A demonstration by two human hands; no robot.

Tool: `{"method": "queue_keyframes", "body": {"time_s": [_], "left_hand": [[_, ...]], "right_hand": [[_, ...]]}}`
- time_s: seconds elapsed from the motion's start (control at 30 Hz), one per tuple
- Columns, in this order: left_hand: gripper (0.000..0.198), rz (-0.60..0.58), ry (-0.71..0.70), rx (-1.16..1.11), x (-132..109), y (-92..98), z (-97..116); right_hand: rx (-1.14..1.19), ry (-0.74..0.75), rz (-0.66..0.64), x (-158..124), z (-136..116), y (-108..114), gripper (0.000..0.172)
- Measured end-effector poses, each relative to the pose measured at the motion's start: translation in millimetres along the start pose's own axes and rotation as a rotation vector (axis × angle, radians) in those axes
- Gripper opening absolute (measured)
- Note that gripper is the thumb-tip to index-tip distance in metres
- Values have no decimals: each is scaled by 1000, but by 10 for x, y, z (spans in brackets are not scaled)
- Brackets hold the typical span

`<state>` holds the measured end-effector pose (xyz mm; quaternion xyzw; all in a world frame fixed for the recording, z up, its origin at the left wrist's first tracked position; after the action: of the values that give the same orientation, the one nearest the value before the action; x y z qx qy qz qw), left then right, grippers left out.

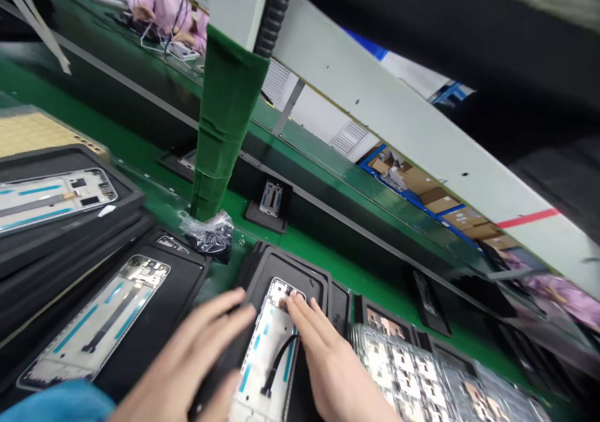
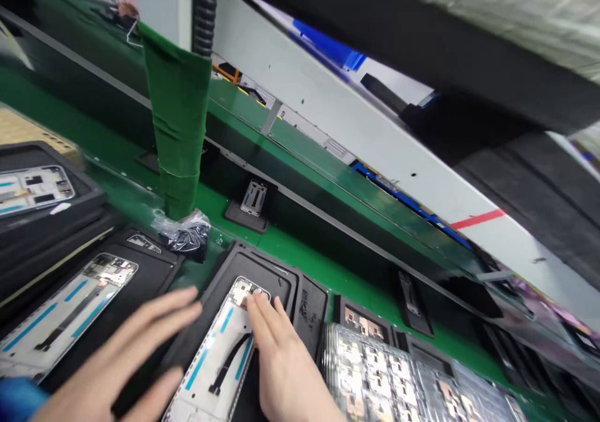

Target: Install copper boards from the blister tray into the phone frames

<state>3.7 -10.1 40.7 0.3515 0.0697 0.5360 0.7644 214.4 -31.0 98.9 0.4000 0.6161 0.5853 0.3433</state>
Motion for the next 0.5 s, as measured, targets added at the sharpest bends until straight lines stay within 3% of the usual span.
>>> {"method": "queue_keyframes", "body": {"time_s": [0.1, 0.17, 0.23, 0.33, 0.5], "left_hand": [[45, -167, 223, -35, 170, 129, -173], [36, -312, 254, -67, 266, 143, -175], [31, -379, 266, -88, 342, 174, -170], [30, -371, 333, -187, 455, 263, -234], [60, -207, 397, -245, 906, 437, -271]], "right_hand": [[25, -130, 32, -274, 152, 210, 70], [-66, -216, 126, -513, 256, 351, 65], [-169, -287, 235, -812, 348, 419, 62], [-290, -426, 357, -1347, 474, 333, 61], [-282, -537, 403, -2033, 458, -93, 53]]}}
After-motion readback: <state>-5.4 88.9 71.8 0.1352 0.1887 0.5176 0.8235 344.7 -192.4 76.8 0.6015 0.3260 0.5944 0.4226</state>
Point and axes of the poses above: each hand's wrist, its own x-axis towards the middle knuckle, its own y-axis out of the back of the hand, z = x × y, the point moved 6 cm from there along x, towards the middle knuckle, and after that the axes turned 1 degree about x, right-handed, at the moved point
